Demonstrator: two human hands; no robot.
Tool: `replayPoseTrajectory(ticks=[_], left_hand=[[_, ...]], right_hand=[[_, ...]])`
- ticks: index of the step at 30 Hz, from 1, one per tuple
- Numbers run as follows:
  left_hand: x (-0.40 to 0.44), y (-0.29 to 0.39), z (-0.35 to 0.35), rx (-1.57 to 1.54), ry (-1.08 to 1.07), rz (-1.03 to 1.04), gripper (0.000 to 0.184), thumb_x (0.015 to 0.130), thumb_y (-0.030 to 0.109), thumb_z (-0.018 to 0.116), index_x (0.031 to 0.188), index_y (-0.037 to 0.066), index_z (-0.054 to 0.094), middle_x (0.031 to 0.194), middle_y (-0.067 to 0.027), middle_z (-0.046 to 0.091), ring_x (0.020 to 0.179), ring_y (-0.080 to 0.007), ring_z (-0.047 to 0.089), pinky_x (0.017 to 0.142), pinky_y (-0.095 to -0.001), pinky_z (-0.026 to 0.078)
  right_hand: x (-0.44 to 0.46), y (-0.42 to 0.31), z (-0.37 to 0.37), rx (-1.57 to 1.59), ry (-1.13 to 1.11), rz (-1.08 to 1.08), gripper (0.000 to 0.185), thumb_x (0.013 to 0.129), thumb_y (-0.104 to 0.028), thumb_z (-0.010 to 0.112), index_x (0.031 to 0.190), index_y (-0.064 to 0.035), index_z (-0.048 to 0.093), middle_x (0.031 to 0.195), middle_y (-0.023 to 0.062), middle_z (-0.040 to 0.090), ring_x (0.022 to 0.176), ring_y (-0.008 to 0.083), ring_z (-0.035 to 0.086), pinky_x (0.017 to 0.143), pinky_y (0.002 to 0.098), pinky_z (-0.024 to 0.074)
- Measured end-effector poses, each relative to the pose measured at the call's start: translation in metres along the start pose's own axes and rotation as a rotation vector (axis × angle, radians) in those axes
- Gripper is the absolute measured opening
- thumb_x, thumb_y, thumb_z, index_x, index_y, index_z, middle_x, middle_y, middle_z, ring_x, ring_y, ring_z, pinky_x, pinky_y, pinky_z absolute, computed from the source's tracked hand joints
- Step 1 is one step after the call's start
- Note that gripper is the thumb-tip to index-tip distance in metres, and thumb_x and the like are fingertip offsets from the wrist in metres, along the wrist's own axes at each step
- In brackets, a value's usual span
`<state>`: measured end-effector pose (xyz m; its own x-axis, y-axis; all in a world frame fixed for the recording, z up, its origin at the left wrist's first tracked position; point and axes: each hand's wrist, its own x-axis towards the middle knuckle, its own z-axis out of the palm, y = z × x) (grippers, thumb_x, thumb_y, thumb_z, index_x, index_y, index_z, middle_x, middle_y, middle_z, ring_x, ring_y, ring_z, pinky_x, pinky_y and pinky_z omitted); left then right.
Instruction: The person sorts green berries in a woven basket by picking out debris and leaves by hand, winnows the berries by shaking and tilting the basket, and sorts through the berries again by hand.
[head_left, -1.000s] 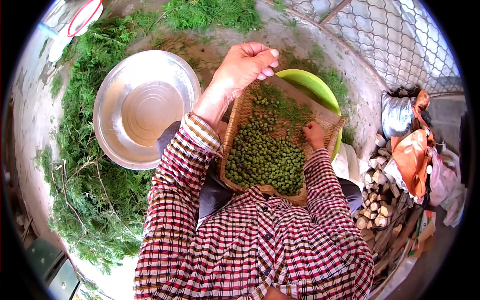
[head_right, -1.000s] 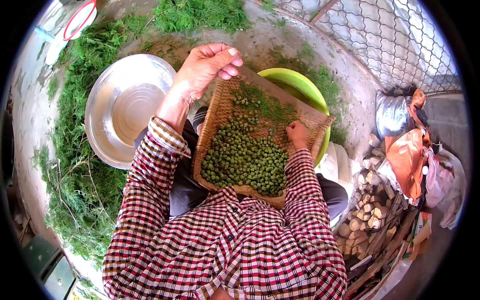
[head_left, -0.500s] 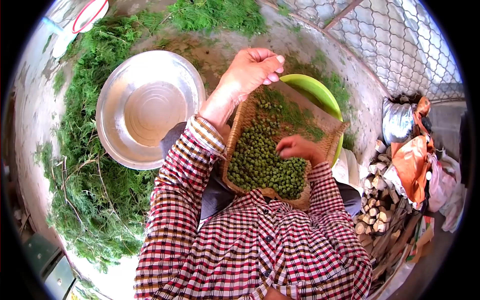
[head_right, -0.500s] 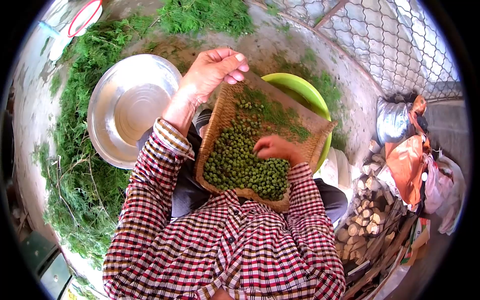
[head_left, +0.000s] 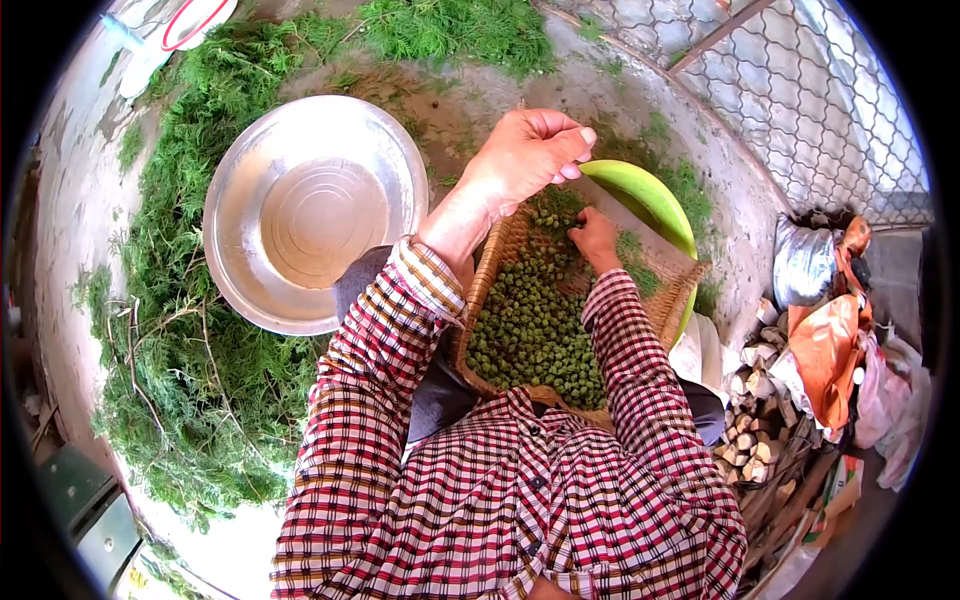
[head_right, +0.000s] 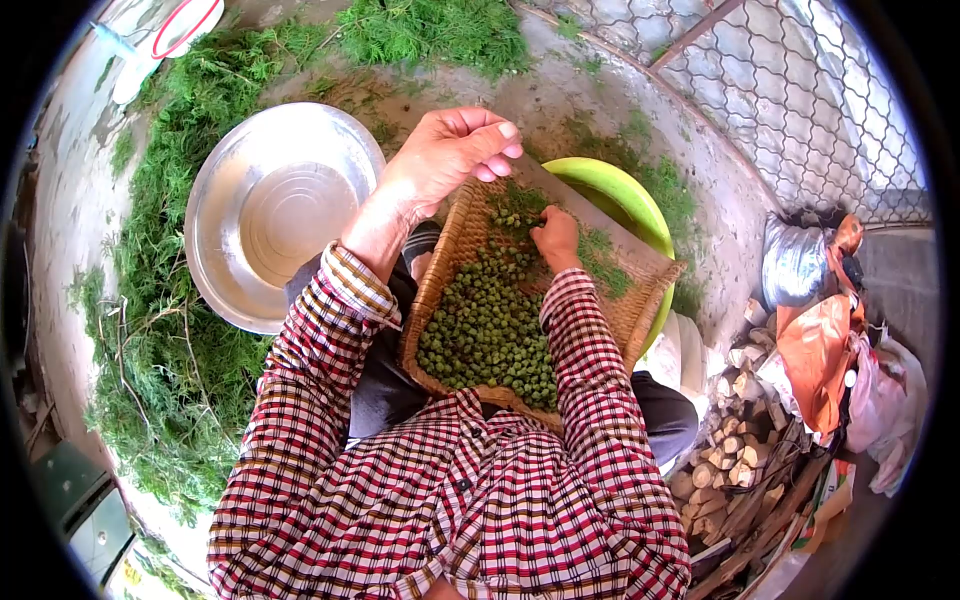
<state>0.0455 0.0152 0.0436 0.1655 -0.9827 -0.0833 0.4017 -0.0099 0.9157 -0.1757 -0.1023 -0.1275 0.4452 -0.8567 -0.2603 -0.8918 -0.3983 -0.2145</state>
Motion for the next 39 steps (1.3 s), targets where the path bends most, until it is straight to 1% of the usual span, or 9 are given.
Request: replayPoseTrajectory(ticks=[7, 9, 25, 27, 28, 30, 33, 37, 39], left_hand=[[0.000, 0.000, 0.000, -0.002, -0.002, -0.004, 0.021, 0.086, 0.021, 0.060, 0.092, 0.001, 0.062, 0.081, -0.0038, 0.063, 0.068, -0.0084, 0.057, 0.062, -0.0208, 0.047], [-0.002, 0.000, 0.000, -0.017, -0.003, -0.008, 0.021, 0.086, 0.021, 0.060, 0.092, 0.001, 0.062, 0.080, -0.0037, 0.063, 0.067, -0.0083, 0.057, 0.062, -0.0207, 0.047], [-0.001, -0.001, 0.002, 0.028, 0.001, -0.013, 0.022, 0.086, 0.022, 0.060, 0.093, 0.001, 0.062, 0.081, -0.0033, 0.063, 0.068, -0.0079, 0.057, 0.062, -0.0204, 0.047], [-0.001, -0.002, 0.000, -0.010, -0.008, -0.009, 0.022, 0.086, 0.022, 0.060, 0.093, 0.002, 0.062, 0.081, -0.0031, 0.063, 0.067, -0.0078, 0.057, 0.061, -0.0200, 0.046], [-0.002, -0.001, 0.000, -0.011, -0.007, -0.009, 0.022, 0.086, 0.022, 0.060, 0.093, 0.002, 0.062, 0.081, -0.0031, 0.063, 0.067, -0.0078, 0.057, 0.061, -0.0200, 0.046], [-0.002, -0.001, 0.001, 0.010, -0.006, -0.014, 0.022, 0.086, 0.022, 0.060, 0.093, 0.002, 0.062, 0.081, -0.0031, 0.063, 0.067, -0.0076, 0.057, 0.061, -0.0200, 0.046], [0.000, -0.002, 0.002, 0.022, -0.023, -0.020, 0.022, 0.086, 0.022, 0.060, 0.093, 0.001, 0.062, 0.081, -0.0031, 0.063, 0.067, -0.0075, 0.057, 0.060, -0.0202, 0.046], [-0.001, -0.003, 0.006, 0.016, -0.030, -0.029, 0.022, 0.085, 0.022, 0.060, 0.093, 0.001, 0.062, 0.081, -0.0033, 0.063, 0.067, -0.0077, 0.057, 0.060, -0.0204, 0.046], [0.000, -0.004, 0.006, 0.004, -0.019, -0.038, 0.022, 0.085, 0.021, 0.060, 0.092, 0.001, 0.062, 0.082, -0.0035, 0.063, 0.067, -0.0078, 0.056, 0.060, -0.0205, 0.047]], right_hand=[[-0.005, 0.015, 0.005, 0.160, -0.011, 0.019, 0.015, 0.075, -0.013, 0.061, 0.081, -0.0009, 0.055, 0.078, 0.0128, 0.057, 0.070, 0.0280, 0.054, 0.064, 0.0409, 0.0421], [-0.006, 0.021, 0.006, 0.529, -0.055, 0.272, 0.015, 0.077, -0.015, 0.058, 0.083, -0.0013, 0.057, 0.079, 0.0119, 0.059, 0.072, 0.0257, 0.056, 0.065, 0.0393, 0.0437], [-0.013, 0.002, 0.012, 0.036, 0.019, -0.136, 0.025, 0.073, -0.022, 0.066, 0.084, -0.0013, 0.059, 0.081, 0.0125, 0.062, 0.074, 0.0250, 0.059, 0.066, 0.0370, 0.0477], [-0.018, 0.012, 0.005, 0.670, -0.189, 0.127, 0.020, 0.079, -0.020, 0.062, 0.088, -0.0025, 0.058, 0.077, 0.0078, 0.061, 0.071, 0.0174, 0.058, 0.058, 0.0320, 0.0475], [-0.023, 0.020, 0.003, 0.668, -0.190, 0.127, 0.020, 0.079, -0.020, 0.062, 0.088, -0.0025, 0.058, 0.077, 0.0078, 0.061, 0.071, 0.0174, 0.058, 0.058, 0.0320, 0.0475], [-0.038, 0.032, -0.001, 1.399, -0.394, 0.318, 0.017, 0.084, -0.018, 0.058, 0.094, -0.0047, 0.056, 0.075, 0.0036, 0.057, 0.067, 0.0117, 0.055, 0.051, 0.0261, 0.0445], [-0.057, 0.029, -0.007, 1.791, -0.497, 0.395, 0.018, 0.086, -0.018, 0.056, 0.100, -0.0070, 0.054, 0.076, 0.0033, 0.056, 0.062, 0.0119, 0.053, 0.048, 0.0243, 0.0424], [-0.036, 0.012, -0.008, 1.748, -0.409, 0.402, 0.019, 0.085, -0.019, 0.058, 0.098, -0.0057, 0.055, 0.079, 0.0044, 0.057, 0.062, 0.0134, 0.054, 0.051, 0.0249, 0.0432], [-0.007, 0.009, 0.003, 1.032, -0.139, 0.248, 0.020, 0.083, -0.018, 0.060, 0.097, -0.0047, 0.057, 0.080, 0.0050, 0.059, 0.068, 0.0146, 0.057, 0.054, 0.0263, 0.0450]])
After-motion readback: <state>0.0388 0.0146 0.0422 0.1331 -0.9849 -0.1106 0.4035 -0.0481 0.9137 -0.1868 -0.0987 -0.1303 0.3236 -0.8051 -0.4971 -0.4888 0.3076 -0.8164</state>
